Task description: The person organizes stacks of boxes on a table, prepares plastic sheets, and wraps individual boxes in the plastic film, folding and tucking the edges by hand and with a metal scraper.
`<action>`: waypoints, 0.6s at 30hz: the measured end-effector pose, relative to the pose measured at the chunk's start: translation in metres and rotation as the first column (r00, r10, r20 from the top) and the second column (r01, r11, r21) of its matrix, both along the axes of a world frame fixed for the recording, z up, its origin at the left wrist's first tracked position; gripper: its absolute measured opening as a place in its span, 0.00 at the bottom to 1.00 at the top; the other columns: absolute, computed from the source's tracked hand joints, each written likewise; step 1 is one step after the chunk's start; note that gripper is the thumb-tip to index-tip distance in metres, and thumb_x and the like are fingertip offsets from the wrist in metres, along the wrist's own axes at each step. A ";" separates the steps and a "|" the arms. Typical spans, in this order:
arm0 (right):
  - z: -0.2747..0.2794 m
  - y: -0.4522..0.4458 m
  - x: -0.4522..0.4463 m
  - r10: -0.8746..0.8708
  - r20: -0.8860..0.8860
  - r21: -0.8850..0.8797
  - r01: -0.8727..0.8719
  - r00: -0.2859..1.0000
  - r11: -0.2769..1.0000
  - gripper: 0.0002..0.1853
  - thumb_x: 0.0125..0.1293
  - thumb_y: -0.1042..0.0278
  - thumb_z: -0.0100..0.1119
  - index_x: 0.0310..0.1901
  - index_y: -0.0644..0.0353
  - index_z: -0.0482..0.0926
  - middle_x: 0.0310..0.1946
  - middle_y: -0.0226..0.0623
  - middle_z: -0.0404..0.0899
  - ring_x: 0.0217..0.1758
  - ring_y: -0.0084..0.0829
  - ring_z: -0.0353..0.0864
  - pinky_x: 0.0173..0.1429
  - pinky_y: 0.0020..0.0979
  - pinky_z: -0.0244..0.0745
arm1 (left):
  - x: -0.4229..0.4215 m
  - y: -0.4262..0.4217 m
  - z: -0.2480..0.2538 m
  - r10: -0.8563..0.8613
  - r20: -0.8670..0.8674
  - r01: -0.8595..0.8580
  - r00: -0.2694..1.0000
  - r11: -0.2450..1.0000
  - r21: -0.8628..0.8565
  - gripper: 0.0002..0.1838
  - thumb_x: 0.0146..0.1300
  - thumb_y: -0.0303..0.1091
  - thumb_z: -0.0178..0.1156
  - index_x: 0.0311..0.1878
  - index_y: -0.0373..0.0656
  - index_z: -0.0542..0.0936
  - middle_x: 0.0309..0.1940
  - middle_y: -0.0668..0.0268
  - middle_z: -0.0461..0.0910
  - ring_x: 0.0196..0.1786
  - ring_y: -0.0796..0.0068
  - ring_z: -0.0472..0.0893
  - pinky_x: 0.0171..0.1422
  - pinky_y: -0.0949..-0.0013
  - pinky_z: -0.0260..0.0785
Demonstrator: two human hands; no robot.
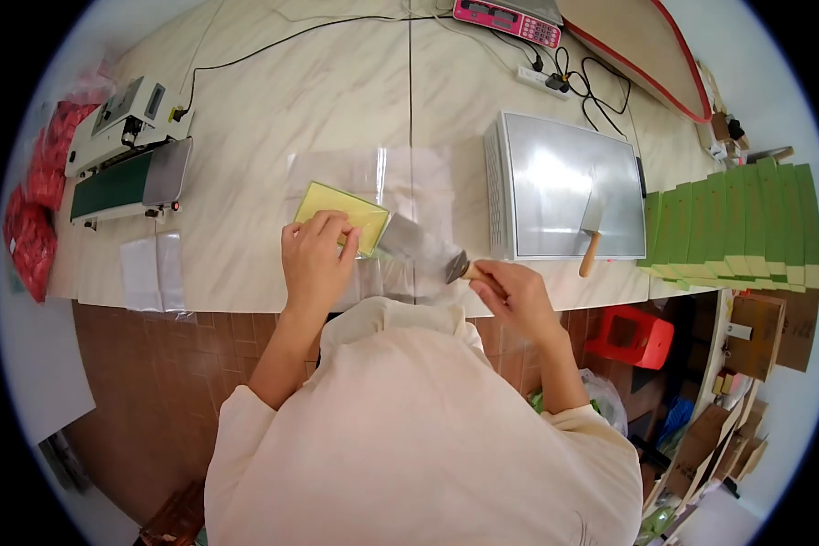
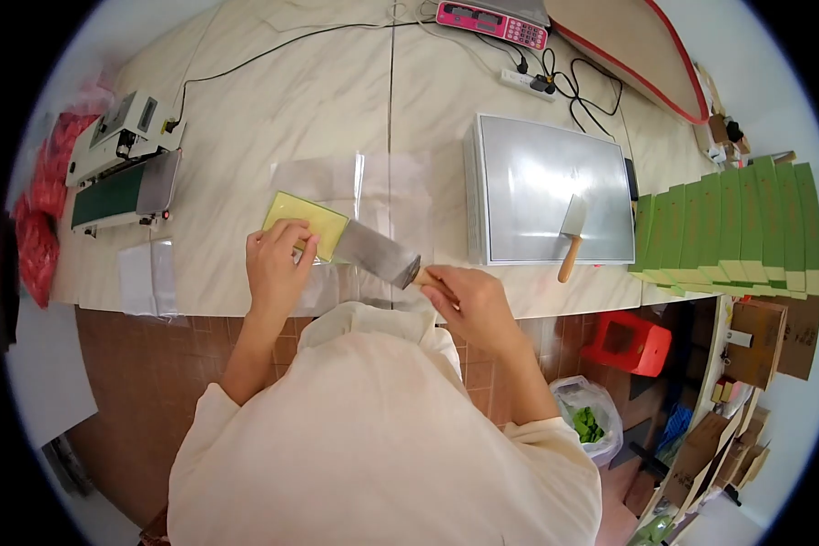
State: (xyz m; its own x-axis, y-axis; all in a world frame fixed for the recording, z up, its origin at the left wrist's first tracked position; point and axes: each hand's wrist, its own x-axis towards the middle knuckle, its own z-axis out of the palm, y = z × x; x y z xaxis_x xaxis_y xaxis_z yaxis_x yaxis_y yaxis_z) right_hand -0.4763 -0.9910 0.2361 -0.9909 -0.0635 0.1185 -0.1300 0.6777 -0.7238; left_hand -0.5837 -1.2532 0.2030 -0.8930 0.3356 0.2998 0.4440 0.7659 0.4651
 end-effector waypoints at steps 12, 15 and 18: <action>-0.001 -0.021 -0.016 0.093 -0.004 0.070 -0.092 0.996 0.993 0.09 0.62 0.68 0.63 0.41 0.62 0.78 0.25 0.38 0.80 0.24 0.39 0.78 0.27 0.35 0.70 | -0.011 -0.005 -0.001 0.110 -0.102 -0.109 0.989 0.994 0.015 0.07 0.58 0.32 0.63 0.40 0.46 0.78 0.44 0.69 0.77 0.50 0.67 0.74 0.61 0.56 0.60; -0.005 -0.028 -0.025 0.088 -0.017 0.051 -0.087 0.996 0.995 0.08 0.62 0.68 0.62 0.41 0.61 0.78 0.25 0.38 0.80 0.24 0.39 0.78 0.27 0.35 0.71 | -0.015 -0.013 -0.006 0.026 -0.070 -0.026 0.997 1.000 0.003 0.06 0.61 0.30 0.60 0.41 0.46 0.79 0.44 0.68 0.78 0.51 0.67 0.75 0.68 0.55 0.57; -0.010 -0.034 -0.036 0.081 -0.050 0.064 -0.078 0.995 0.995 0.08 0.63 0.68 0.62 0.41 0.61 0.77 0.26 0.37 0.80 0.24 0.39 0.79 0.27 0.35 0.71 | -0.017 -0.014 -0.008 -0.033 -0.051 0.034 0.998 0.999 0.006 0.03 0.62 0.29 0.59 0.39 0.45 0.79 0.43 0.68 0.78 0.50 0.67 0.76 0.69 0.55 0.56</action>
